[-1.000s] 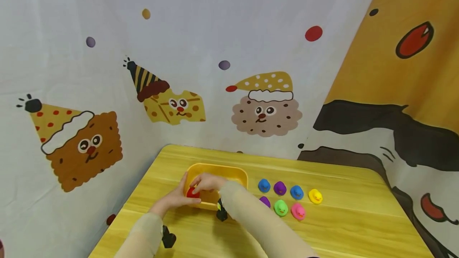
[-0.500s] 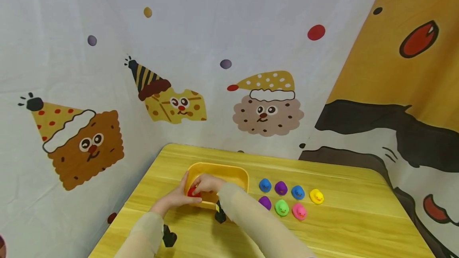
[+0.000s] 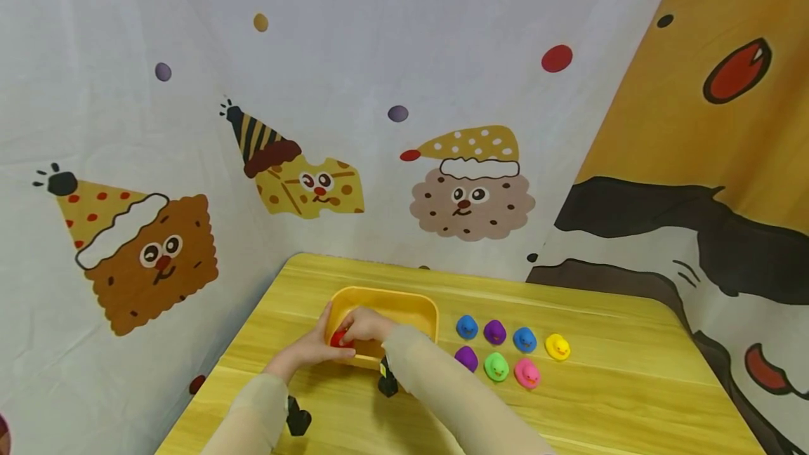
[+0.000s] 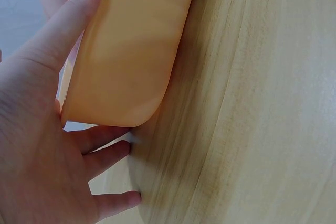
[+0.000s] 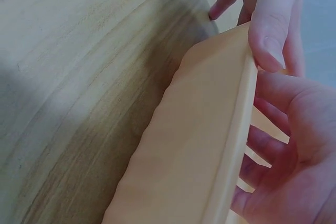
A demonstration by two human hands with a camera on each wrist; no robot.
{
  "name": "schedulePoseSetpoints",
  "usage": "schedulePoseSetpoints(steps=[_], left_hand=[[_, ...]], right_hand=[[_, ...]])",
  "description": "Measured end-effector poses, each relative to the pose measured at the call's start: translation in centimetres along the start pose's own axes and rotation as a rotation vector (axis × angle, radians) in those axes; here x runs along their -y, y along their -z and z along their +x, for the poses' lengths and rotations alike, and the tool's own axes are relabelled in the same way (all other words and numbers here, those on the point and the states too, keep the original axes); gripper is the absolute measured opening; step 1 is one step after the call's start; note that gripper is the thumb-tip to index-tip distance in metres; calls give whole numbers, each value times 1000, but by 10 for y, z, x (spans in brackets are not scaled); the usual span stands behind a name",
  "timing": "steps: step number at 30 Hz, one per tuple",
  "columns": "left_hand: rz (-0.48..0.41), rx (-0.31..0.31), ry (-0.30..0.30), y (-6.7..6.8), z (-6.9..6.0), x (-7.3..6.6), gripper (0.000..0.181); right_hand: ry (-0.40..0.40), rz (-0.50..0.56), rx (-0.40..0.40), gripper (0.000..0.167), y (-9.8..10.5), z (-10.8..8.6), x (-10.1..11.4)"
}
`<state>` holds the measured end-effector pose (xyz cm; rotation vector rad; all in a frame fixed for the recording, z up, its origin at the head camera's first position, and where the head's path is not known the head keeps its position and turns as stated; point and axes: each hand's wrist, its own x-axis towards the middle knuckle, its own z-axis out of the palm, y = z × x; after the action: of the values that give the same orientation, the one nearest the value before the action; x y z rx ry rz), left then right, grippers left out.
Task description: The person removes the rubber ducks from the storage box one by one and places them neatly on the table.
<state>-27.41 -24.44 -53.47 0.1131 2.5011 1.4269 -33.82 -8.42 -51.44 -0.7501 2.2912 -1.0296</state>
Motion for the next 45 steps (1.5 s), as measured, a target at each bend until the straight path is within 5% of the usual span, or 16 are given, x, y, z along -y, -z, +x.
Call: schedulePoseSetpoints(steps=[14,29,45], left_hand=[[14,12,6,-6,0,-8,128],[23,14,39,-3,-2,-7,128],[62,-10,74,-2,-7,-11,128]], right_hand=[[2,-51,-74,18,16,-3,-12],[-1,10,-102,21,44,-19,-21],[49,48,-124,23,79,-57,-45]])
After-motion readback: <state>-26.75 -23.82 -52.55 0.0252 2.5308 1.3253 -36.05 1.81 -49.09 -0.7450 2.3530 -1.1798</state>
